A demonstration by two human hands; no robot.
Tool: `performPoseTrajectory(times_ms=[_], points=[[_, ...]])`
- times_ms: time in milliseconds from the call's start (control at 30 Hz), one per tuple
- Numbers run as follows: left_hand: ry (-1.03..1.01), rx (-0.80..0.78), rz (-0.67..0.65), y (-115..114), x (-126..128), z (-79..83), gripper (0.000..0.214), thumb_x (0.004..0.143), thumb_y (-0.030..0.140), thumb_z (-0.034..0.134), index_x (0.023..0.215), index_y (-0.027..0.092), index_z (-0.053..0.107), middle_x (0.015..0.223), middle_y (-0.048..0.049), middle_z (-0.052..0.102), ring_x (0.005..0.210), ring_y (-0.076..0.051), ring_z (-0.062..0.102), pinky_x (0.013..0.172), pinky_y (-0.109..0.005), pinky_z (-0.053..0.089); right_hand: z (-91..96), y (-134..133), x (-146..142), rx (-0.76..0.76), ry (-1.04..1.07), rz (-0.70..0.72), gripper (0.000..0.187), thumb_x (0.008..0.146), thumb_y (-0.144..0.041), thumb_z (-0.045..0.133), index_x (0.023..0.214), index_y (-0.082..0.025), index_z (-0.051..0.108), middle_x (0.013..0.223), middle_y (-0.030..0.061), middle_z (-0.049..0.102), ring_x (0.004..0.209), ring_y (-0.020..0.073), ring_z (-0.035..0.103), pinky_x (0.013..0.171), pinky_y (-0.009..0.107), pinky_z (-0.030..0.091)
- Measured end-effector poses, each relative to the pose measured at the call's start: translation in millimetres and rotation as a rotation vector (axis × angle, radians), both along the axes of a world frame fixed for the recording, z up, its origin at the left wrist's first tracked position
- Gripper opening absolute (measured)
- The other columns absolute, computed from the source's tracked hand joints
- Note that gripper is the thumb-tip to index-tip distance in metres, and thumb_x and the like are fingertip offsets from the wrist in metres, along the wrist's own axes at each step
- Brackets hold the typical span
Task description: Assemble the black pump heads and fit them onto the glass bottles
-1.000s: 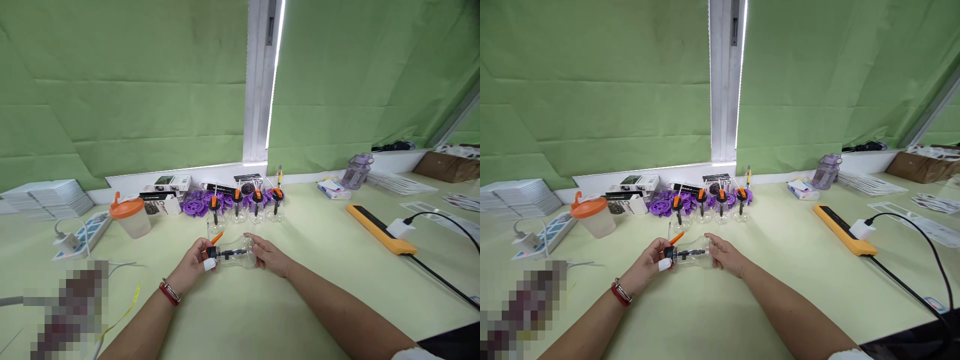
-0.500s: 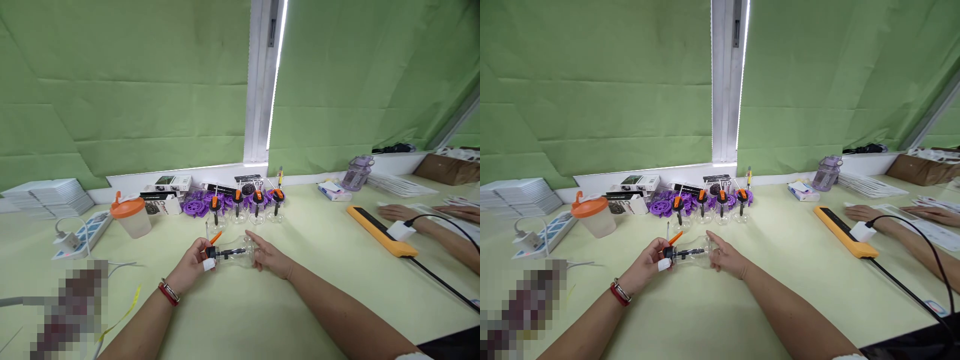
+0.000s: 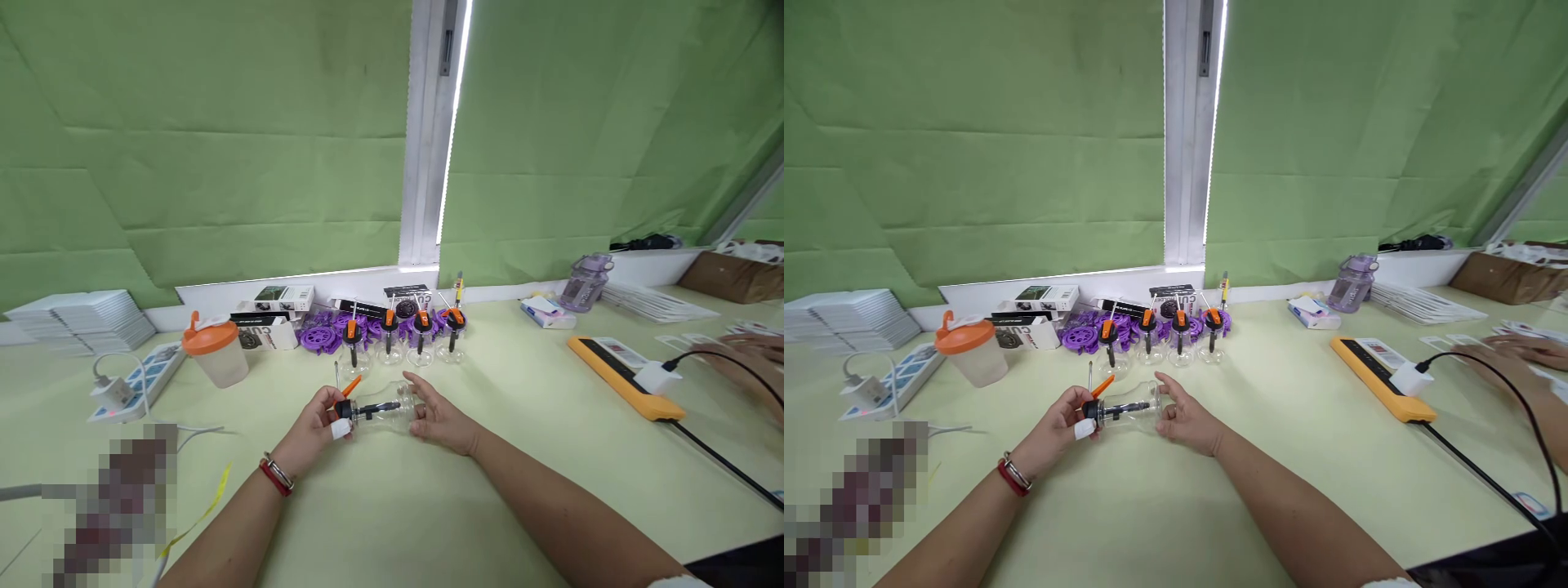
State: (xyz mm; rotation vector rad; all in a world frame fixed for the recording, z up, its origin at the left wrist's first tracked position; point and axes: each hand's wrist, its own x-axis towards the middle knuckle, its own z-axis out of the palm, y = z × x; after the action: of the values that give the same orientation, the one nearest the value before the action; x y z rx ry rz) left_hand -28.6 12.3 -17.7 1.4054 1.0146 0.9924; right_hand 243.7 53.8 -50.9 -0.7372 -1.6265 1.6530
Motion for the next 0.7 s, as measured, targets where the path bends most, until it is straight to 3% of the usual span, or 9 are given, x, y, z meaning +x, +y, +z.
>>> performPoseTrajectory(times_ms=[200,400,500,700], points=[[-0.053,-0.004,-0.025,-0.1,0.6,-1.0,0.034,0.075,0.028,0.069,0.093,0.022,0.041,0.087,0.0015,0.056,0.07,-0.012,0.057,0.069,-0.031,0.048,-0.9,2.1,-2.1,-0.038,-0.077,-0.03,0.075,0.075,-0.056,0.064,0.138,-0.026,0.035,0.115,0.01,0.049,0.062,0.0087,0.054,0.047,0.021,0.038],[-0.015,0.005,-0.013,2.4,-3.8,-5.8,0.03,0.079,0.027,0.066,0.096,0.022,0.042,0.085,0.0013,0.056,0.073,-0.013,0.059,0.074,-0.034,0.047,0.3,-1.7,-1.1,0.055,0.011,0.009,0.088,0.071,-0.037,0.076,0.143,-0.039,0.025,0.136,0.0086,0.032,0.072,0.006,0.047,0.065,0.025,0.045],[-0.022,0.006,-0.018,0.8,-1.2,-3.1,0.03,0.078,0.027,0.067,0.094,0.023,0.042,0.085,0.0015,0.056,0.072,-0.013,0.059,0.073,-0.034,0.048,0.4,-0.8,-1.2,0.014,-0.008,0.009,0.081,0.073,-0.04,0.073,0.141,-0.036,0.029,0.126,0.0085,0.04,0.065,0.0049,0.045,0.058,0.023,0.042],[-0.03,-0.016,-0.008,-2.0,3.0,3.5,0.034,0.074,0.027,0.07,0.091,0.022,0.041,0.083,0.0013,0.058,0.071,-0.013,0.058,0.071,-0.032,0.048,-0.8,1.7,-2.8,-0.007,-0.086,-0.018,0.078,0.078,-0.057,0.06,0.141,-0.022,0.031,0.103,0.008,0.052,0.063,0.0101,0.054,0.05,0.023,0.037]])
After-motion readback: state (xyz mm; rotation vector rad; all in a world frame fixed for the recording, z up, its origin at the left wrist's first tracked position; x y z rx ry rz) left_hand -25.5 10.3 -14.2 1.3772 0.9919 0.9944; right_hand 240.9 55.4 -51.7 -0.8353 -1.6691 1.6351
